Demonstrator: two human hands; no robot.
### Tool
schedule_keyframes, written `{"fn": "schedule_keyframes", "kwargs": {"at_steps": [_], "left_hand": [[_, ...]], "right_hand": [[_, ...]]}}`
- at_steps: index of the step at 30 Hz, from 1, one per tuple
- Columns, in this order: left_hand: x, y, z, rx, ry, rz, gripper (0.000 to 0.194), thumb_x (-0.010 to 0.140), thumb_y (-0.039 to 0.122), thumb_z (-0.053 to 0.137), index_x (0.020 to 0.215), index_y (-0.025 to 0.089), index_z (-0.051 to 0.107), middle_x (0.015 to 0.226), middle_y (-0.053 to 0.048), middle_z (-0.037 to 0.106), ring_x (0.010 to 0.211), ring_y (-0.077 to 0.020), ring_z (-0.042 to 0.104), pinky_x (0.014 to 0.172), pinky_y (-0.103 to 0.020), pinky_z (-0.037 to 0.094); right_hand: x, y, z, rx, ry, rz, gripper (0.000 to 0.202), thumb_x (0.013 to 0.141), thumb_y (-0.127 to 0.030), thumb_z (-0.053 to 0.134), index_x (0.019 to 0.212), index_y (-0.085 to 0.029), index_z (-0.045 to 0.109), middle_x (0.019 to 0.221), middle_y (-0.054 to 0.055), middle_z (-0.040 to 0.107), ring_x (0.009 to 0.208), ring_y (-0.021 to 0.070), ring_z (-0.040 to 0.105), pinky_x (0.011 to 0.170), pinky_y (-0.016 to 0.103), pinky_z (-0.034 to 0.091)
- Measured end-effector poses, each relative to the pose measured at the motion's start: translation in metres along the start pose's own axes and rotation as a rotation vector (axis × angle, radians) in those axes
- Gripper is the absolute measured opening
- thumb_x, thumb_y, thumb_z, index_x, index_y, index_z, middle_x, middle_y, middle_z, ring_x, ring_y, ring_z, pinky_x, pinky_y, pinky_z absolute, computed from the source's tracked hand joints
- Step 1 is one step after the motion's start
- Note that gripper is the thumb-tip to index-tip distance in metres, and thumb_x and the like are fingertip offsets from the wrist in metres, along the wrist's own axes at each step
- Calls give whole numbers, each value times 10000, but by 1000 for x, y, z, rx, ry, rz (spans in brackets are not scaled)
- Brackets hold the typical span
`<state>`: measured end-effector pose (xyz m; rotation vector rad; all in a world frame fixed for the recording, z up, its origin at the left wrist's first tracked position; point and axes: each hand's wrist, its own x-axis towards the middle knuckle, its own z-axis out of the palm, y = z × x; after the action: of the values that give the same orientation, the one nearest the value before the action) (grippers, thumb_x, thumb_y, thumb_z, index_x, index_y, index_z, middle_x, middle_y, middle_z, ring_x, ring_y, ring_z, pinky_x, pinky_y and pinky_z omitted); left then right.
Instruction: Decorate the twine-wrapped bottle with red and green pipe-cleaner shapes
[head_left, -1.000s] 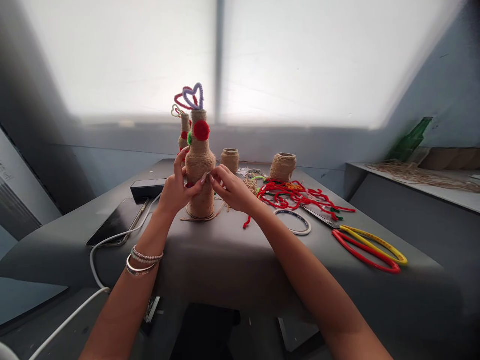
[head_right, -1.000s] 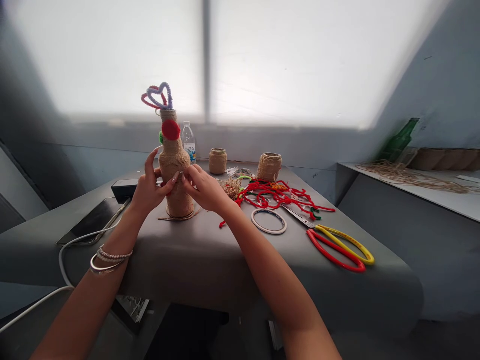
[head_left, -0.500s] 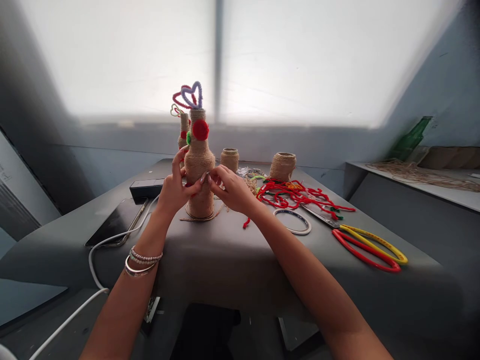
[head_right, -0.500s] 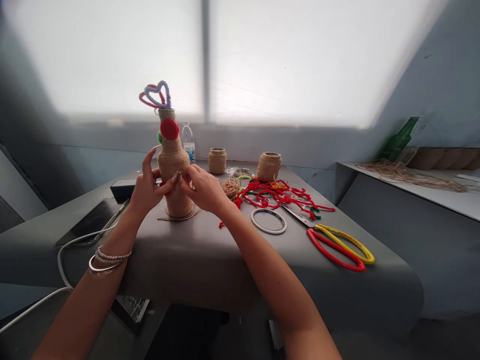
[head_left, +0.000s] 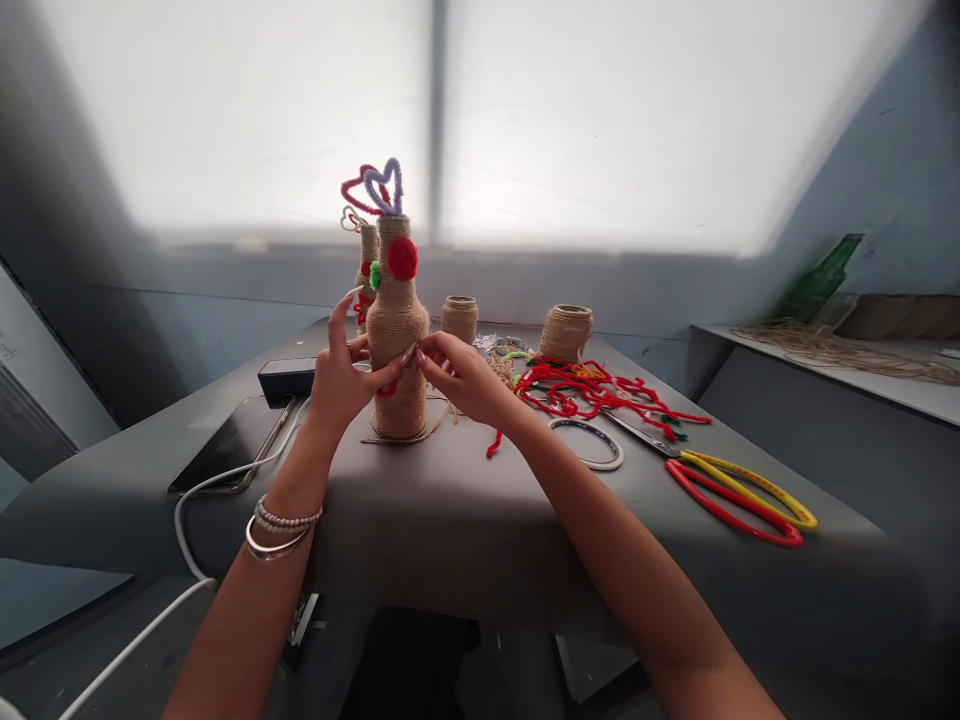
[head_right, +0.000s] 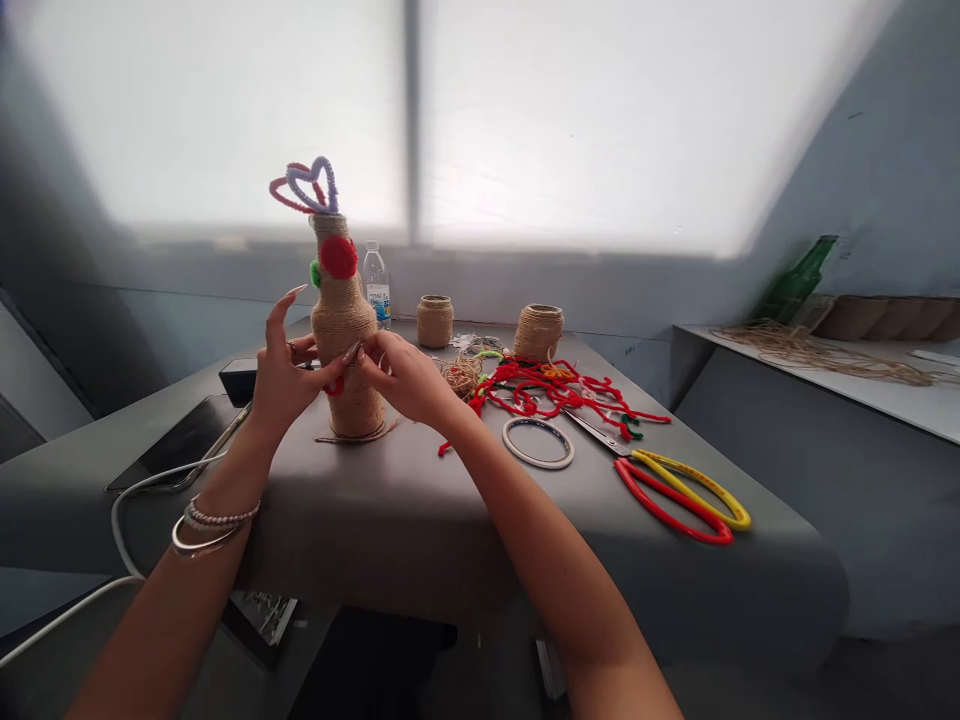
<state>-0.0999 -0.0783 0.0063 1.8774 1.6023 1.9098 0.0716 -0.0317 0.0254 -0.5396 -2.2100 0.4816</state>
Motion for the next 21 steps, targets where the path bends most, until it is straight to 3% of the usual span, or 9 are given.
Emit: {"fn": "schedule_keyframes", "kwargs": {"at_steps": [7,13,21], "left_hand": [[2,-4,-3,4,-28,7,906,656,404,776,1403,270,281,965,-35,731,841,-229,705,727,-319,566],[3,-5,-1,-9,-1,43,862,641,395,786,1358,276,323,938,-31,733,804,-221,710,689,-295,574],[2,-3,-1,12,10,68,826,651,390,776,1335,259,331,928,-42,732,789,-216,711,686,-293,570]], "right_hand": [[1,0,0,64,-21,-11,218,903,-353,419,886,-177,546,837,11,584,707,113,496,630,245,382],[1,-3,-1,-4,6,68,236,887,-369,437,828,-170,550,738,-3,562,645,108,472,584,242,348],[4,-1,0,238,-20,96,222,881,-333,431,818,-158,551,690,-10,510,639,105,465,571,233,375]]}}
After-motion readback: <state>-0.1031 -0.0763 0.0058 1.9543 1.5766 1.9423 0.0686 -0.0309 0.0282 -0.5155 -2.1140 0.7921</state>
